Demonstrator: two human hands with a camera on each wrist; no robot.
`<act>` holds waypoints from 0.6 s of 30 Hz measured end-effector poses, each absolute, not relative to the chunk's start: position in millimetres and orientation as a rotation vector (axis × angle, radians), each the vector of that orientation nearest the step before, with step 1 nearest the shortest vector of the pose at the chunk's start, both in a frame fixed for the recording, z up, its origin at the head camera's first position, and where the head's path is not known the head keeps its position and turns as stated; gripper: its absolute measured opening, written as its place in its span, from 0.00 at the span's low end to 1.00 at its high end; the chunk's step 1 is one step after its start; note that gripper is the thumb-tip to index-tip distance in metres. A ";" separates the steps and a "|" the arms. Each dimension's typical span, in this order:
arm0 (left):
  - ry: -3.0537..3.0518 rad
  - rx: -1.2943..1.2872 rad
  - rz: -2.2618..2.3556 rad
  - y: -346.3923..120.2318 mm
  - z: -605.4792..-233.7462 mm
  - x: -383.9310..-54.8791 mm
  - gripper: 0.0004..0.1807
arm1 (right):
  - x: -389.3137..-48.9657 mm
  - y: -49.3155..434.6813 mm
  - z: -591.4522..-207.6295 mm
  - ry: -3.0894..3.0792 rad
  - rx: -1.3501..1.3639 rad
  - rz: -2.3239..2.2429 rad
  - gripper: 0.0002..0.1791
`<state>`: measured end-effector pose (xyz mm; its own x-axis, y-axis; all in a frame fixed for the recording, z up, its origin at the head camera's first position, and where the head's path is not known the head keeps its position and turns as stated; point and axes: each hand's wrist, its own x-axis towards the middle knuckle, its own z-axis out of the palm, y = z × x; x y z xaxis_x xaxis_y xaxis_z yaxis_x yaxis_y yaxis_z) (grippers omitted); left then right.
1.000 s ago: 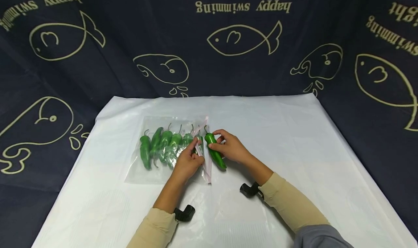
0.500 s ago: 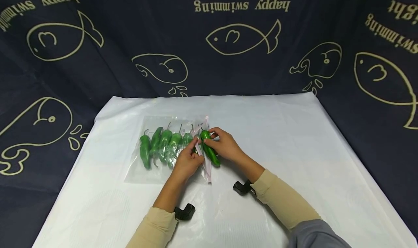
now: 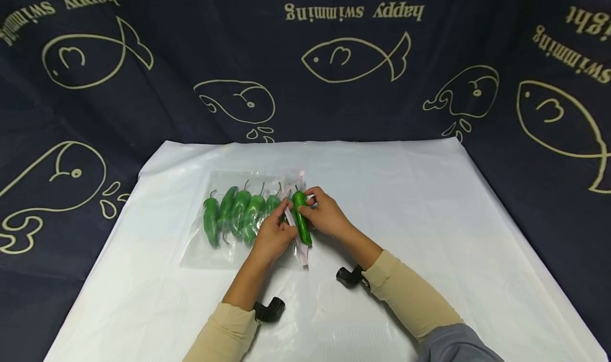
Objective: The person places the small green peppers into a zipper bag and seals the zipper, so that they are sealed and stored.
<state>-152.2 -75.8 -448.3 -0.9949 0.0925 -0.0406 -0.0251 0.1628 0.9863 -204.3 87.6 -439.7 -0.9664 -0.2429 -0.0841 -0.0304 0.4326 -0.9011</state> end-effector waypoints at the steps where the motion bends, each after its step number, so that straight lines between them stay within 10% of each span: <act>1: 2.322 0.073 1.981 -75.6 -447.6 -152.6 0.46 | -204.1 86.9 -439.6 2.477 -0.234 -1.564 0.24; 18: 2.294 0.096 2.008 -75.5 -440.4 -153.2 0.46 | -204.0 80.3 -443.6 2.404 -0.160 -1.677 0.20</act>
<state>-153.2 -75.5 -440.4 -0.9939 0.1072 -0.0275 -0.0130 0.1332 0.9910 -204.0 80.3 -443.6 -0.9728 -0.2056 -0.1064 0.0288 0.3484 -0.9369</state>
